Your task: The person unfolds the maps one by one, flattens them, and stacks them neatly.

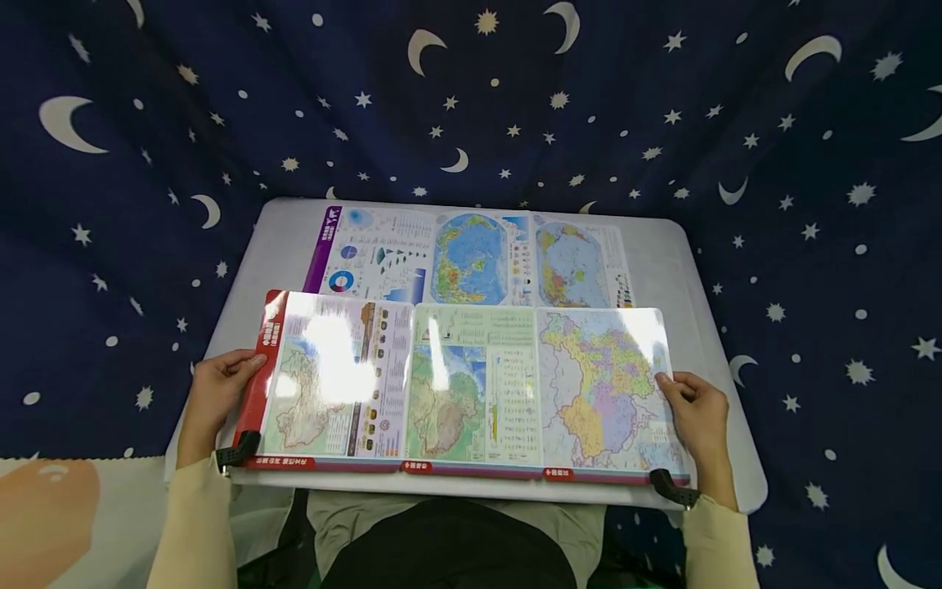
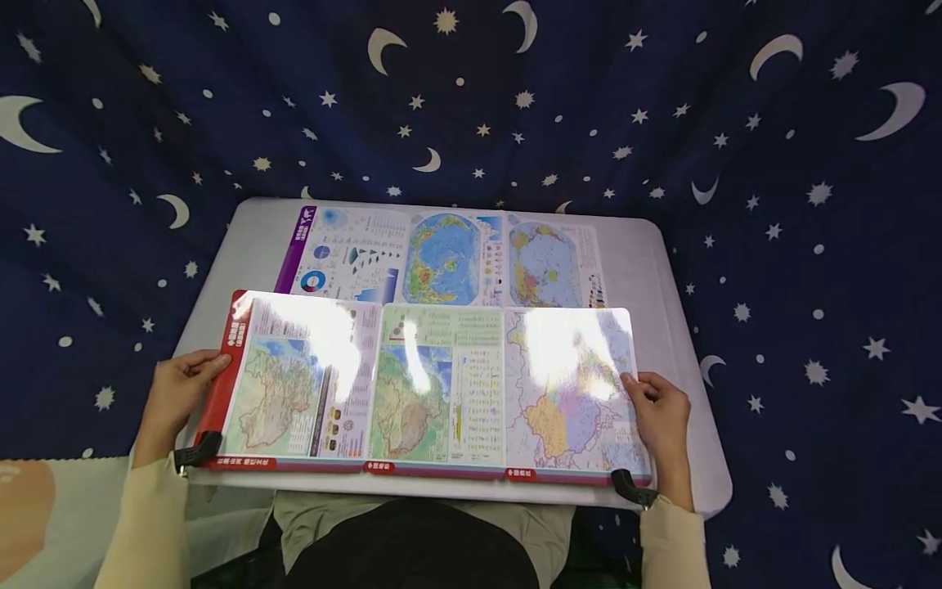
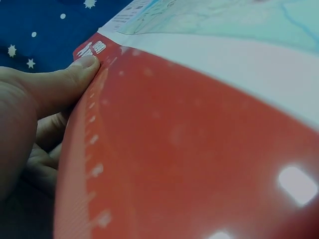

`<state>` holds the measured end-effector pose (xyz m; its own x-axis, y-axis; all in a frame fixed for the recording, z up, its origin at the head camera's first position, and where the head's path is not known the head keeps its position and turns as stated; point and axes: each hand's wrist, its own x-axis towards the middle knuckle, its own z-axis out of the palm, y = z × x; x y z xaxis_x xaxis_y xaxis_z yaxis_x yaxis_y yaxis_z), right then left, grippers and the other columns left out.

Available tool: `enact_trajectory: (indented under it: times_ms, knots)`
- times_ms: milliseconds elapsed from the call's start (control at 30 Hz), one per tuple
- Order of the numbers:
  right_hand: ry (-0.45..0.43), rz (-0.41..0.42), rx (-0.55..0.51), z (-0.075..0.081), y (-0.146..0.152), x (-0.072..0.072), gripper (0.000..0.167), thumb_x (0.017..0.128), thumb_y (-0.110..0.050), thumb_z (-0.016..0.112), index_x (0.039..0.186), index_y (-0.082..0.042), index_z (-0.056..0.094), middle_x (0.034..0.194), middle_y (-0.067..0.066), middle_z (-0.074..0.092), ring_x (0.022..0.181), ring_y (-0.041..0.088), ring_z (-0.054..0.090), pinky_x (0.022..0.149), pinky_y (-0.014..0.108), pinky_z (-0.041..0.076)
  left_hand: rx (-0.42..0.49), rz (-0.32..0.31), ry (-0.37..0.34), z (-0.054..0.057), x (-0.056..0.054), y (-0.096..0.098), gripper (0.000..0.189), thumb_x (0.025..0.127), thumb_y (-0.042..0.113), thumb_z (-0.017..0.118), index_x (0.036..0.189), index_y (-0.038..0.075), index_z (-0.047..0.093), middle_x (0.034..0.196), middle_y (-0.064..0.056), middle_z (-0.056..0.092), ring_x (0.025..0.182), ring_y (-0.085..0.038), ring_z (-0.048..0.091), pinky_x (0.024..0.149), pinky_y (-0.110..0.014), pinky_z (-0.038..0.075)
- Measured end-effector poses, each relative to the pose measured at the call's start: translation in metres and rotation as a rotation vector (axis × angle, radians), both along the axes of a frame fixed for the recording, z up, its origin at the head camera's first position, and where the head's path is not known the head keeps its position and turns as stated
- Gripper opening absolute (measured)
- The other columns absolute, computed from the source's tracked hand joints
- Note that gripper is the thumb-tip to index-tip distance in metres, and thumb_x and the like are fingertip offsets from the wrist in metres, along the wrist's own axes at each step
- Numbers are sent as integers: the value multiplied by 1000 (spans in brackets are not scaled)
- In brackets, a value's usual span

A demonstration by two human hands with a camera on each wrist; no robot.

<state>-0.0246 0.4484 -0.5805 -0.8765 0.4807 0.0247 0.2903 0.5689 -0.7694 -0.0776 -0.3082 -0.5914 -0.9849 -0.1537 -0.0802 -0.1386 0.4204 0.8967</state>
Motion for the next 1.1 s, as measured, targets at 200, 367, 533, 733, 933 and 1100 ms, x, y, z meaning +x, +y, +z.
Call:
enact_trajectory:
  times_ms: [200, 367, 533, 733, 933, 1100]
  knots:
    - [48, -7, 1, -1, 0, -7, 41, 97, -35, 78, 112, 3, 76, 68, -36, 60, 59, 0, 54, 62, 14, 42, 5, 14, -1, 1, -11, -1, 50, 103, 31, 71, 131, -10, 67, 86, 21, 73, 70, -4, 71, 59, -24, 59]
    - [59, 16, -3, 3, 2, -15, 42, 97, -37, 77, 112, 3, 75, 68, -32, 61, 54, 3, 53, 57, 16, 41, 41, 37, 25, 3, -18, 3, 48, 101, 28, 73, 126, -13, 68, 80, 23, 73, 66, -2, 70, 56, -23, 57]
    - [56, 7, -23, 8, 4, -21, 43, 97, -38, 78, 110, 3, 74, 67, -28, 62, 53, 3, 51, 54, 18, 40, 71, 27, 51, 7, -25, 8, 45, 101, 24, 74, 123, -15, 68, 80, 19, 75, 65, -3, 70, 55, -23, 56]
    - [59, 12, -29, 8, 3, -28, 43, 97, -36, 78, 111, 4, 74, 68, -31, 61, 55, 1, 53, 53, 17, 41, 63, 38, 47, 10, -32, 9, 49, 101, 29, 73, 124, -14, 68, 82, 17, 75, 67, -4, 70, 58, -23, 57]
    - [47, 27, -21, 11, 5, -37, 45, 97, -39, 77, 112, 4, 74, 68, -29, 62, 55, 2, 53, 52, 18, 41, 47, 42, 35, 11, -40, 9, 51, 101, 33, 73, 125, -12, 69, 83, 16, 75, 69, -5, 70, 60, -23, 58]
    - [48, 29, -15, 14, 6, -46, 47, 97, -41, 76, 112, 3, 74, 68, -31, 62, 58, 1, 54, 57, 17, 42, 55, 39, 73, 13, -52, 8, 46, 100, 26, 75, 122, -13, 70, 82, 12, 76, 66, -4, 70, 56, -23, 56]
